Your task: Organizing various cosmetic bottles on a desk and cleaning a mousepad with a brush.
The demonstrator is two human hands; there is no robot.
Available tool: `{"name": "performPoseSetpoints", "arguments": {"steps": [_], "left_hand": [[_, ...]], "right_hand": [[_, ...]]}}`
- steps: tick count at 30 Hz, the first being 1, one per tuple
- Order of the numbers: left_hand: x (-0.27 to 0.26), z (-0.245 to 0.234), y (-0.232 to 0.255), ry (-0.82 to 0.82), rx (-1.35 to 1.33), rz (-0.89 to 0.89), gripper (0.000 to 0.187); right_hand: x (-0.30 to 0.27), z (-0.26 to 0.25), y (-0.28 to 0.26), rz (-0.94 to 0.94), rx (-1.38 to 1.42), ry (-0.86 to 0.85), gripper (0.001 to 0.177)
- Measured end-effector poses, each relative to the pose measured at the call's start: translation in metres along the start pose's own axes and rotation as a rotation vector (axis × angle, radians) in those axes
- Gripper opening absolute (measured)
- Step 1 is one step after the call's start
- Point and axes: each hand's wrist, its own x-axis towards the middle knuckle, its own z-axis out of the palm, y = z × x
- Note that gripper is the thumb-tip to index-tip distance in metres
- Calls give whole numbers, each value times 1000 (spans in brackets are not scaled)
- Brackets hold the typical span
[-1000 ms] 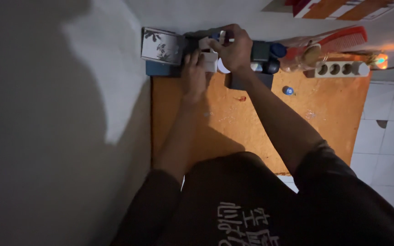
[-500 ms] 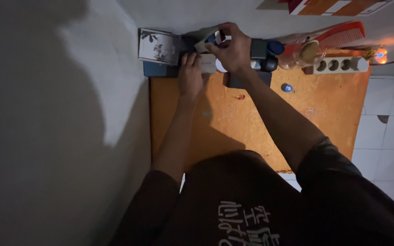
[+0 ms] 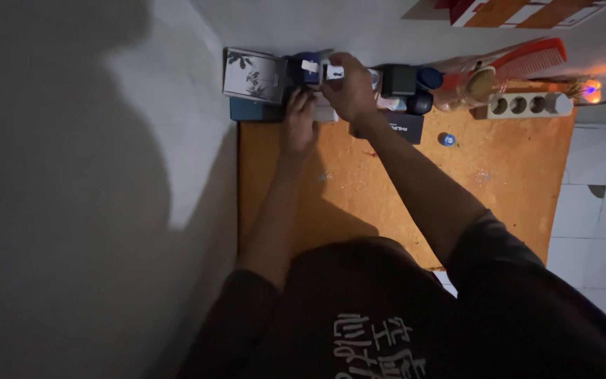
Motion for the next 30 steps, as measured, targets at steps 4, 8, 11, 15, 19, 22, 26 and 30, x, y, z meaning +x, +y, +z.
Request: {"name": "performPoseSetpoints", "arguments": {"steps": [4,8,11,15,19,22,26,30], "left_hand": [[0,1,3,103,-146,85,50],[-7,7,3,37,-60,-38,46],[-6,2,13,3,5,-108,49],[0,-13,33,25,-84,-159,56],[-3,5,7,36,-71,-126,53],[0,11,3,2,116,-116,55],[6,6,9,7,203,-123,53],[7,-3,9,6,162,-82,45]], "right_hand": [[2,-6,-29,121,-147,-95,73],[7,-3,-48,138,-188,-136,75],[10,0,-45,174,-254,-170,70],[14,-1,-11,192,-142,-205,72],[0,-28,20,-100,-63,-204,58],[-7,-42,34,181,-364,-137,41],[-9,-48,43,-198,-876,8,35],[-3,-42,75,-281,-874,-38,25]]}}
